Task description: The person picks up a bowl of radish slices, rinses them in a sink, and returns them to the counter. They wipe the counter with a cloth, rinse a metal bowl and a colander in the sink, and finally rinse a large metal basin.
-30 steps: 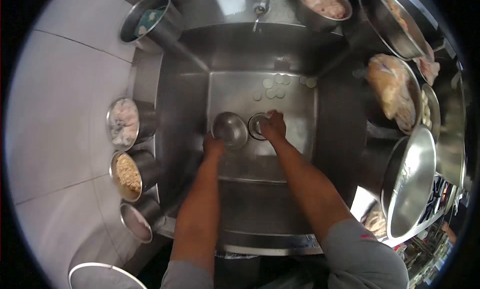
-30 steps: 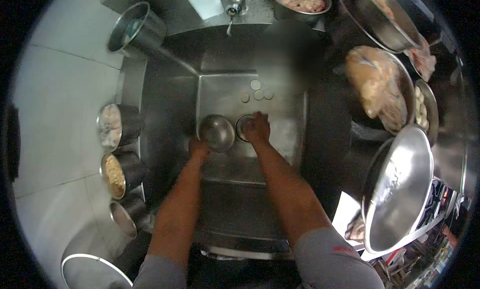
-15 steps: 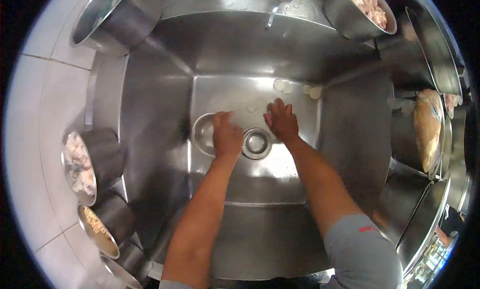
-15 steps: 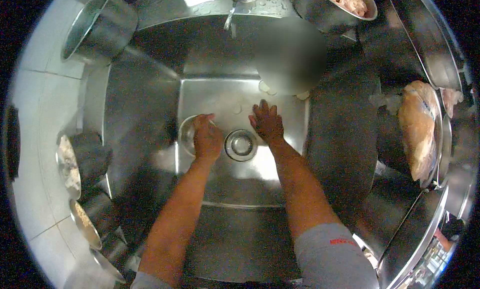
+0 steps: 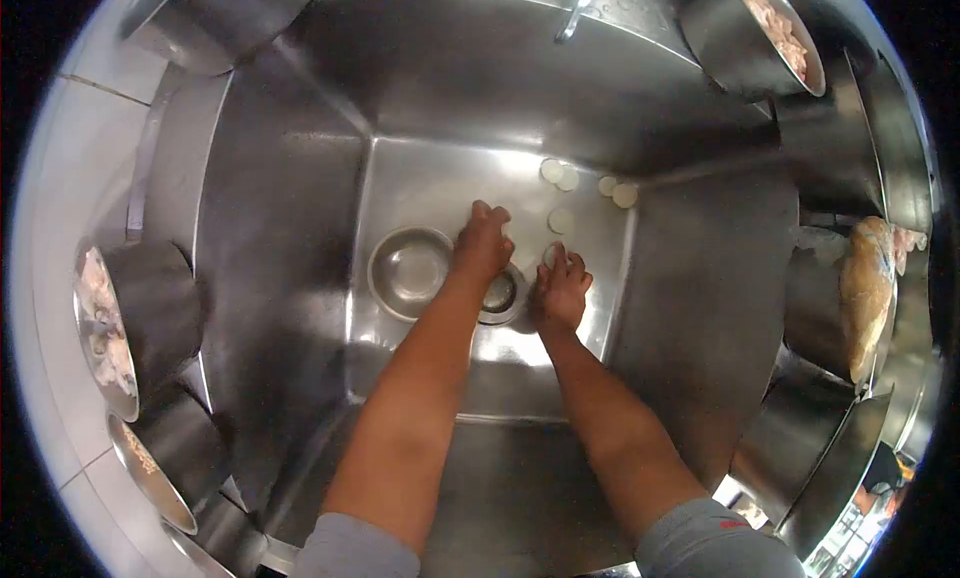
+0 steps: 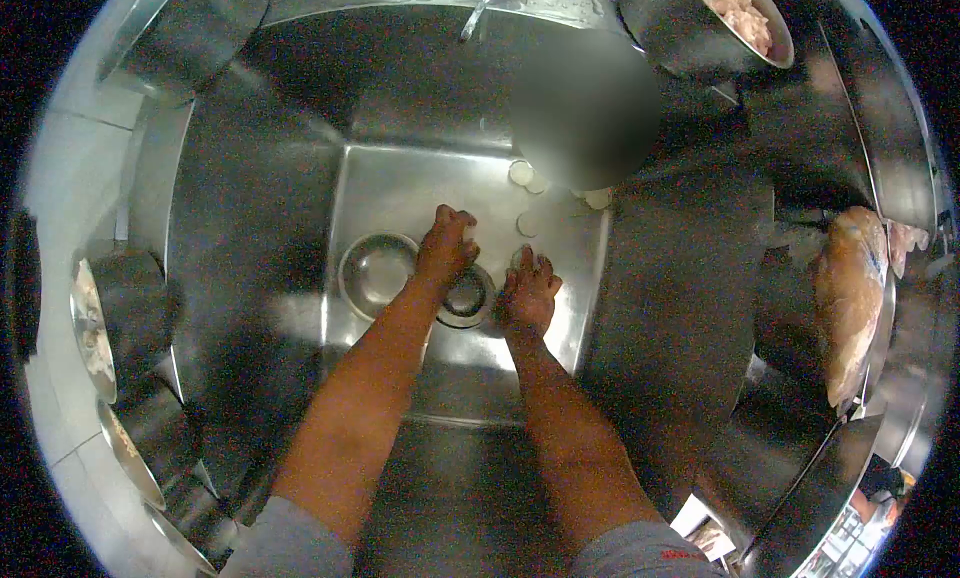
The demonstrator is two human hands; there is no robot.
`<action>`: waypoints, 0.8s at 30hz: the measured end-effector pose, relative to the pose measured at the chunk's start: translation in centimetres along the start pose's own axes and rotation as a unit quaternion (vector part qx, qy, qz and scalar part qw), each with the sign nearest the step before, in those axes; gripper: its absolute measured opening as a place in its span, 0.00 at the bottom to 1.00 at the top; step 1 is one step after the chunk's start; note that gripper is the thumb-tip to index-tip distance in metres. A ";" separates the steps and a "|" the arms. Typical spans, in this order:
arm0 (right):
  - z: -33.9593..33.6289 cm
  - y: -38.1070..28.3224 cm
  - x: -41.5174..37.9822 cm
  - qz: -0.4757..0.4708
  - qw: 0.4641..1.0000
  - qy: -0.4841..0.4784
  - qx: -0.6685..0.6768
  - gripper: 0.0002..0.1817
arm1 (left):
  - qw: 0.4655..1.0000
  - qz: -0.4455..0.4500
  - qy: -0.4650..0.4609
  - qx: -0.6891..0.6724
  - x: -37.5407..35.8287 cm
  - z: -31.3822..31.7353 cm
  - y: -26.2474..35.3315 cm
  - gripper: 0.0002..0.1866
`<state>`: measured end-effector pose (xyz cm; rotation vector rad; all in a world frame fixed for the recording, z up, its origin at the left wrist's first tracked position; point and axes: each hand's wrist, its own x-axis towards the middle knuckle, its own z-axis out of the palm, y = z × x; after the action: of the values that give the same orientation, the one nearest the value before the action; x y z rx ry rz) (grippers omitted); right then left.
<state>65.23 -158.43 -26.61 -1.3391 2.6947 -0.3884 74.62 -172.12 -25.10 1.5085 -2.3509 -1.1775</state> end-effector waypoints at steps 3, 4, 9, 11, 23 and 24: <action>-1.4 -1.2 0.4 0.120 0.983 -0.039 0.132 0.22 | 0.991 0.039 0.090 -0.088 -2.6 -2.8 1.8 0.15; -1.8 -1.3 0.7 0.164 0.961 -0.030 0.222 0.22 | 0.978 0.047 0.166 -0.114 -3.4 -3.7 1.5 0.16; -0.3 0.0 0.7 0.026 0.991 -0.013 0.134 0.19 | 0.967 -0.059 0.245 -0.025 -9.0 -8.4 -3.7 0.19; 0.5 -0.2 1.1 0.026 0.981 0.004 0.192 0.18 | 0.967 -0.065 0.237 0.064 -11.3 -9.0 -6.7 0.20; -2.7 -10.5 0.1 0.000 0.930 -0.072 0.362 0.15 | 0.928 -0.305 0.169 -0.130 -11.0 -7.8 -8.3 0.22; -1.8 -9.3 1.5 -0.022 0.971 -0.019 0.238 0.20 | 0.936 -0.318 0.124 -0.081 -11.6 -8.6 -8.0 0.20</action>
<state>71.15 -164.69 -22.30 -1.2406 2.3294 -0.9309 90.30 -169.01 -20.96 2.2783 -1.5961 -1.1526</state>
